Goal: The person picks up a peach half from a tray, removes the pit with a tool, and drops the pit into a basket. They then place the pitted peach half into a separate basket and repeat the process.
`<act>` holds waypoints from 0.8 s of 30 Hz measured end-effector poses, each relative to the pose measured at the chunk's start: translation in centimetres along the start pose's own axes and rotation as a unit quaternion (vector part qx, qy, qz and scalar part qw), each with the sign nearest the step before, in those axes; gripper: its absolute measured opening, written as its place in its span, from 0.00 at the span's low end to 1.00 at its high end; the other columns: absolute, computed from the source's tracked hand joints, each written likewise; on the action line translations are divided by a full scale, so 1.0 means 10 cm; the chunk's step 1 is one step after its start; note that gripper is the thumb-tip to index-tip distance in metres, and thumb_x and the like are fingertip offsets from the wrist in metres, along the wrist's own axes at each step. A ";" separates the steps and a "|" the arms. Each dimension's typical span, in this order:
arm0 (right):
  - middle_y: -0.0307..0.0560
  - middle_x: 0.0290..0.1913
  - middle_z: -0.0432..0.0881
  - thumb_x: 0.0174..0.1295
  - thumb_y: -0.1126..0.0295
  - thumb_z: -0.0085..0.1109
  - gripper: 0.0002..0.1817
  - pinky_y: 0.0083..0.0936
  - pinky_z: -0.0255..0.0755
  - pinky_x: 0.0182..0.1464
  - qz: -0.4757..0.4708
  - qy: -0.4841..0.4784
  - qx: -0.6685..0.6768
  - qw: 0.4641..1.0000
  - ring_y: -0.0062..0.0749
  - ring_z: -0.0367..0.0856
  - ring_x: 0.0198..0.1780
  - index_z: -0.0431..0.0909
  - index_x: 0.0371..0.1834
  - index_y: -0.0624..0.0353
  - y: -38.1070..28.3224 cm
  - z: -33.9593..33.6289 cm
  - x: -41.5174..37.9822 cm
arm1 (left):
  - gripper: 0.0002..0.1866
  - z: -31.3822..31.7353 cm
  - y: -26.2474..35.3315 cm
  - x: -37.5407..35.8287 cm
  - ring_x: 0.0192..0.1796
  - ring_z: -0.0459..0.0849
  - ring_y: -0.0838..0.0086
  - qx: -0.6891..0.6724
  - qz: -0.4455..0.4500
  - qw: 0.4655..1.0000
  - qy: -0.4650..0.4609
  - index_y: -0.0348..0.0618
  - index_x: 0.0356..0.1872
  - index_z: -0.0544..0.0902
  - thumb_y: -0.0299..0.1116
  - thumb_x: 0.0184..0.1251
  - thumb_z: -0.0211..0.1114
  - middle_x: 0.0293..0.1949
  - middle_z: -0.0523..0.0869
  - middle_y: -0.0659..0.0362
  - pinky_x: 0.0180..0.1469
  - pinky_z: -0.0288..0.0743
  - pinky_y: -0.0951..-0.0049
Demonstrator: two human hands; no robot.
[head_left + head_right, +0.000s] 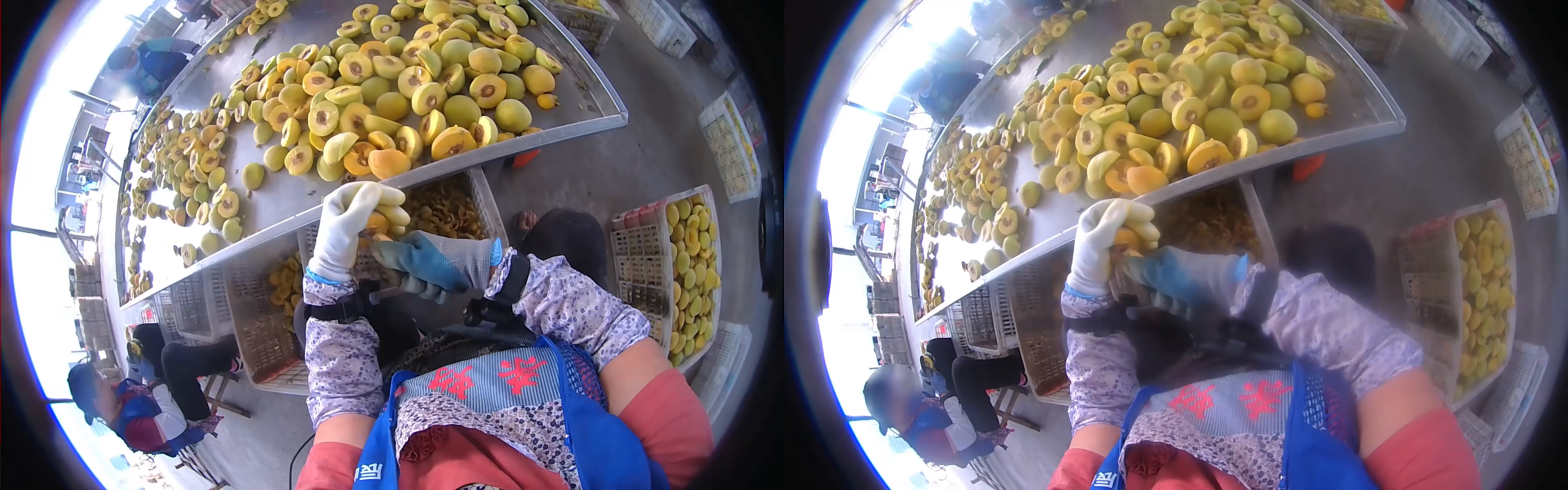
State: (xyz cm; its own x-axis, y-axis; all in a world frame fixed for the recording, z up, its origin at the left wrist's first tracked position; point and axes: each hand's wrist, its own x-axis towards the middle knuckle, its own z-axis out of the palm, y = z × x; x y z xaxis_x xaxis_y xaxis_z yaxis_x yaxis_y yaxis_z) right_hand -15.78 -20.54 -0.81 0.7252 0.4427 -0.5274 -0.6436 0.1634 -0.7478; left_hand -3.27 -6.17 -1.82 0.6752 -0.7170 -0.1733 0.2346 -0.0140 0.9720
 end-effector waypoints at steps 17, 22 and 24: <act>0.36 0.23 0.77 0.77 0.45 0.50 0.27 0.20 0.67 0.28 -0.278 0.162 -0.130 0.938 0.18 0.70 0.25 0.81 0.42 0.61 0.56 0.03 0.61 | 0.22 0.37 -0.05 0.00 0.30 0.82 0.64 -0.237 0.081 0.945 0.209 0.35 0.50 0.79 0.48 0.81 0.50 0.30 0.83 0.53 0.31 0.79 0.66; 0.36 0.24 0.77 0.76 0.44 0.51 0.26 0.20 0.64 0.27 -0.334 0.202 -0.162 0.906 0.17 0.68 0.25 0.81 0.44 0.59 0.44 0.10 0.50 | 0.23 0.25 -0.13 -0.02 0.31 0.83 0.64 -0.178 0.136 0.966 0.129 0.35 0.52 0.78 0.48 0.82 0.50 0.33 0.84 0.53 0.31 0.80 0.66; 0.36 0.22 0.74 0.76 0.45 0.50 0.24 0.21 0.67 0.29 -0.146 0.104 -0.045 0.983 0.20 0.70 0.24 0.79 0.39 0.56 0.13 0.06 0.23 | 0.23 0.17 -0.13 0.00 0.30 0.82 0.65 -0.144 0.116 0.977 0.108 0.36 0.53 0.78 0.49 0.81 0.50 0.34 0.83 0.55 0.31 0.78 0.68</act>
State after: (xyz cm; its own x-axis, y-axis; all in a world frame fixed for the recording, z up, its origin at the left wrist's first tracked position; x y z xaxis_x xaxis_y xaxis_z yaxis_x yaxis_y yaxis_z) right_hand -15.09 -18.78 -2.79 0.9158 0.1977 -0.3495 -0.3836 0.1739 -0.9070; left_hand -4.70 -7.35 -2.82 0.8587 -0.5124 -0.0128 0.2228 0.3507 0.9096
